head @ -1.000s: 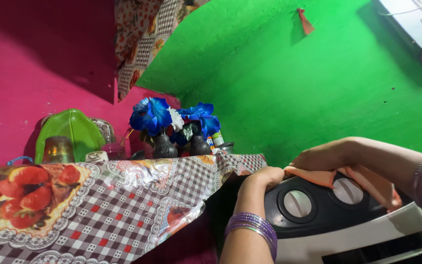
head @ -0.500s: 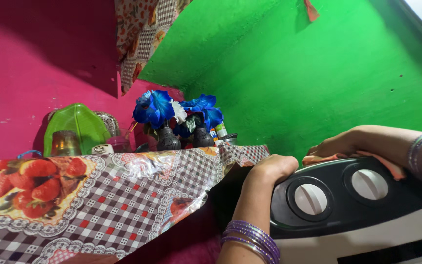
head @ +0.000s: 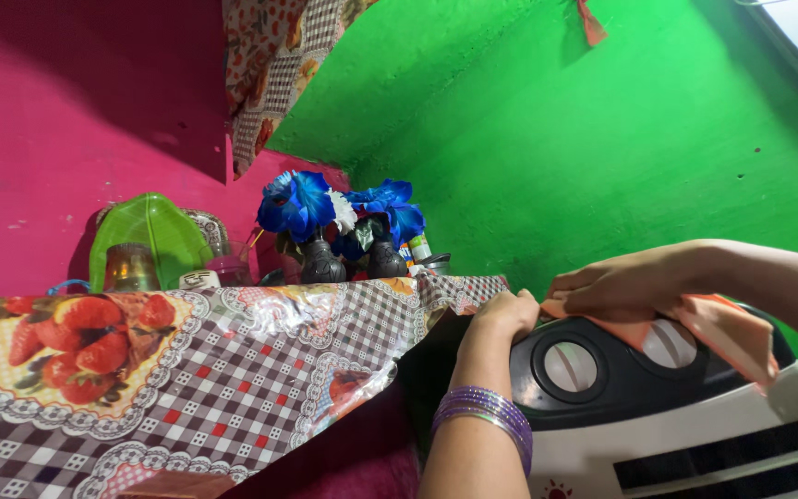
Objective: The person cleans a portable air cooler using a cloth. They wipe the top control panel, the front grille, and the side of the unit. The person also moves the cooler slightly to access different areas for cleaning.
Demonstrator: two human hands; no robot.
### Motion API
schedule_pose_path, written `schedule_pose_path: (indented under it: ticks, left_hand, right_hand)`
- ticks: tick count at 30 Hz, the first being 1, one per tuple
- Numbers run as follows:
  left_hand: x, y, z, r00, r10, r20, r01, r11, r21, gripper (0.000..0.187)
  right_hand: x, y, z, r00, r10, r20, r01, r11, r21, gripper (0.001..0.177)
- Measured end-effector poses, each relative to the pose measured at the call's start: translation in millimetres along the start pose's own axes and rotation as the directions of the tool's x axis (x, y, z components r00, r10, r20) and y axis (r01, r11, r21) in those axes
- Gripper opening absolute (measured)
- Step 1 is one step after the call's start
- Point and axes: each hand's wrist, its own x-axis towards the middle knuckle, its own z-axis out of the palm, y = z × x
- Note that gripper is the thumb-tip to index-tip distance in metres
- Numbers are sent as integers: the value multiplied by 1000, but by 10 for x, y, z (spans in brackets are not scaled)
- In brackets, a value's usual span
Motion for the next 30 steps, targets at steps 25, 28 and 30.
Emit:
schedule_pose_path:
  ticks: [25, 28, 30]
  left_hand:
    - [-278, -6, -162, 999, -43, -24, 41, 996, -73, 53]
    - [-232, -18, -143, 995, -62, -80, 58, 997, -48, 49]
    - [-125, -29, -109, 993, -72, -93, 73, 997, 13, 45]
  right_hand:
    - [817, 864, -133, 871, 484, -84, -483, 875, 35, 47]
    - [860, 544, -85, 993, 51, -109, -97, 876, -473, 63]
    - [719, 343, -25, 979, -17, -203, -79, 887, -454, 56]
